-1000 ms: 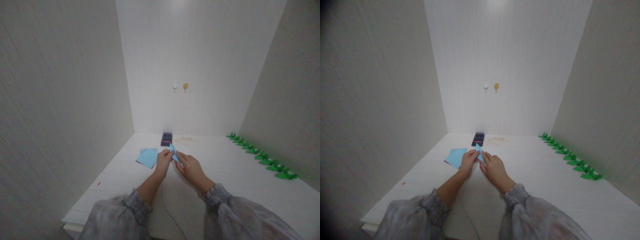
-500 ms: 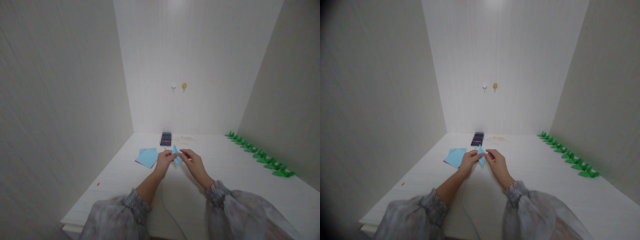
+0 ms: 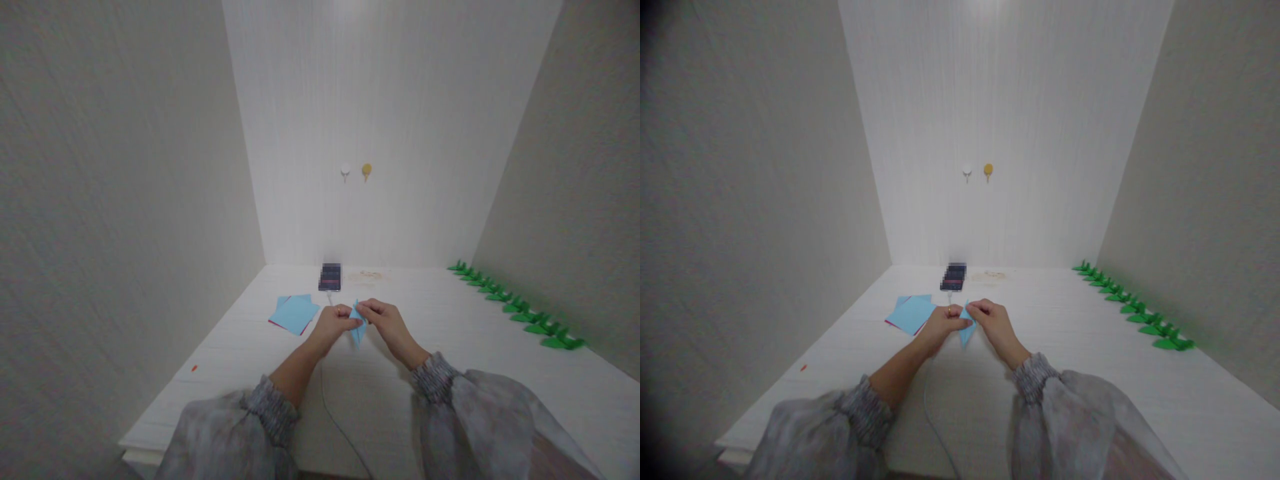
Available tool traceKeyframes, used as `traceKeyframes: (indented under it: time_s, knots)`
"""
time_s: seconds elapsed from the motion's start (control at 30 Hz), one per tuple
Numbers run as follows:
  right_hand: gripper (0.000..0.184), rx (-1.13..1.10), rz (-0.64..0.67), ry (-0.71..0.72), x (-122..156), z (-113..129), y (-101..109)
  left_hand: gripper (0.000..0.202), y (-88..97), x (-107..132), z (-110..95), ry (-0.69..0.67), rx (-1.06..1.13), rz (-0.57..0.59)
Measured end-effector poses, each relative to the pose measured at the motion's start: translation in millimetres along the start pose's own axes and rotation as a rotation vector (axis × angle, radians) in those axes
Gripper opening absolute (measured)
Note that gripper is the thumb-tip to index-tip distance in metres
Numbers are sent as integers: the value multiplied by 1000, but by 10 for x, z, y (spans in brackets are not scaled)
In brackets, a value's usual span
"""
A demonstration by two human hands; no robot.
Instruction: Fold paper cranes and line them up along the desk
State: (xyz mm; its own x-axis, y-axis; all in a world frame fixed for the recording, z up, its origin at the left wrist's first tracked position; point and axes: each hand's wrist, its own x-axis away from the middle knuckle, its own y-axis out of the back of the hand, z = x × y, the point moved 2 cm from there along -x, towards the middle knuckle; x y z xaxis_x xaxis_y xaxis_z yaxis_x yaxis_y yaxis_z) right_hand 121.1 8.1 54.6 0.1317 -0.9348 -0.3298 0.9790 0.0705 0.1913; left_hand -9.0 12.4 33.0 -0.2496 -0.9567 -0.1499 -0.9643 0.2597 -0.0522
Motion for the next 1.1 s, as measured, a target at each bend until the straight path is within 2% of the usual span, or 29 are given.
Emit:
traceKeyframes:
  time_s: [0.1,0.3,0.6,0.8,0.97,1.1]
  knots:
    - [23,-62,19,-17,-2,-19,-7,18,-27,20,-12,21,3,57]
    - [23,-177,-12,-95,0,-98,-1,15,-13,18,14,52,-53,72]
    - [18,-196,-52,-71,-5,-121,24,9,14,-2,58,51,-150,92]
    - [27,-209,-92,-43,-17,-126,46,9,3,10,62,96,-120,106]
    - [29,-189,-17,-68,-16,-120,37,12,0,30,57,131,-71,106]
    - [26,-148,16,-81,0,-109,29,12,-6,25,55,110,-105,144]
